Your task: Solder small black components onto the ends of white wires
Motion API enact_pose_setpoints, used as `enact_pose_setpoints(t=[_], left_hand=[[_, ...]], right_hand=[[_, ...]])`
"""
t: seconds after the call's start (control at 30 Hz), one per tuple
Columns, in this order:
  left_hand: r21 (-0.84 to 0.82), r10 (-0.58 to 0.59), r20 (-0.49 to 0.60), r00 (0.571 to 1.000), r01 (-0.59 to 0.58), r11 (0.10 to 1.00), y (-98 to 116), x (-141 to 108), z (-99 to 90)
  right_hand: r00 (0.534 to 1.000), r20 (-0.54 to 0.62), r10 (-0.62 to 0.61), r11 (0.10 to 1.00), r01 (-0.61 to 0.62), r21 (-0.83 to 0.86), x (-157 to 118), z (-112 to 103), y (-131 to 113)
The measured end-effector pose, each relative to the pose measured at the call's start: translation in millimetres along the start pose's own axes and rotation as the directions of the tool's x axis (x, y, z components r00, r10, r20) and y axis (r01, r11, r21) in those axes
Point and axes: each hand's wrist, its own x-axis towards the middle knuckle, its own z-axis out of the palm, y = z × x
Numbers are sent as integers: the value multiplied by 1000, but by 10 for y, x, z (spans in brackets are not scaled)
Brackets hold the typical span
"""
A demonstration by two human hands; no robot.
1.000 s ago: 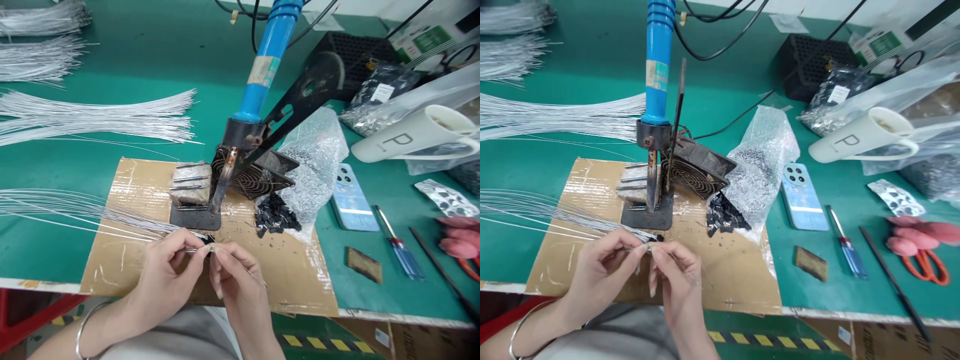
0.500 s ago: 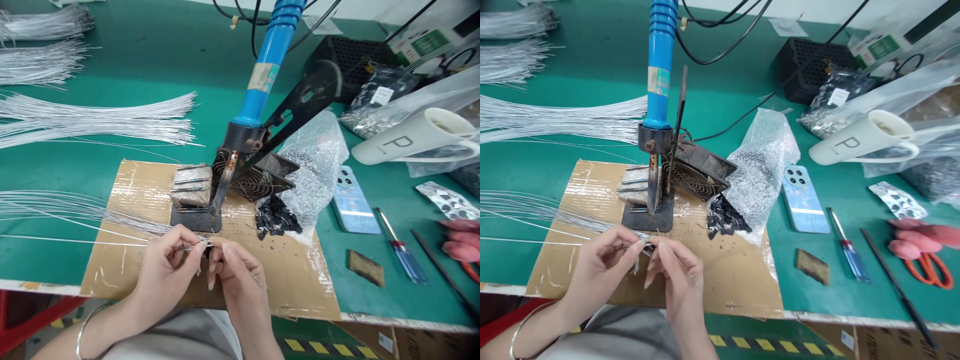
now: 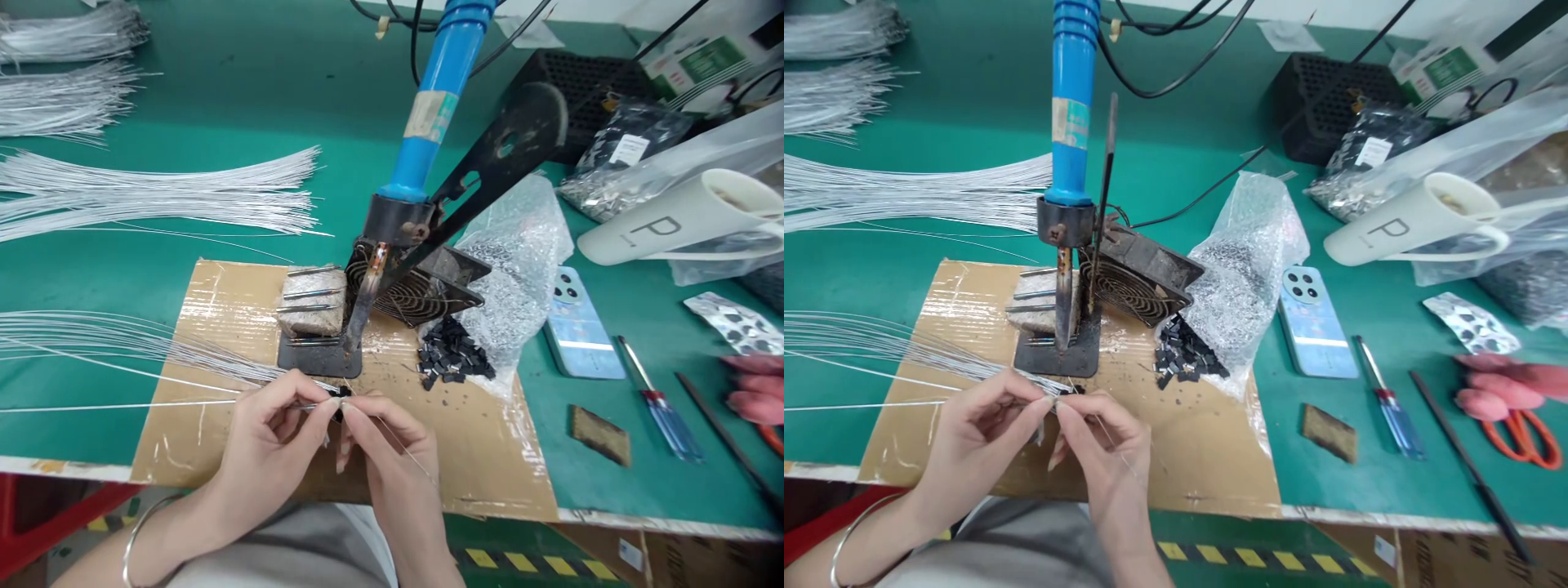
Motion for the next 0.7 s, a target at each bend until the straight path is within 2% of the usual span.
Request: enact_pose_setpoints(t=[0.47,0.7], left_hand=[[62,-6,16,1000,5,998,-73,-36,5],[151,45,98,994,-59,987,21,-4,-50]], right_hand=[[1000,4,-6,1000,6,-18,2,-58,1],[986,128,103,994,-98,-45,80,-188,-74]])
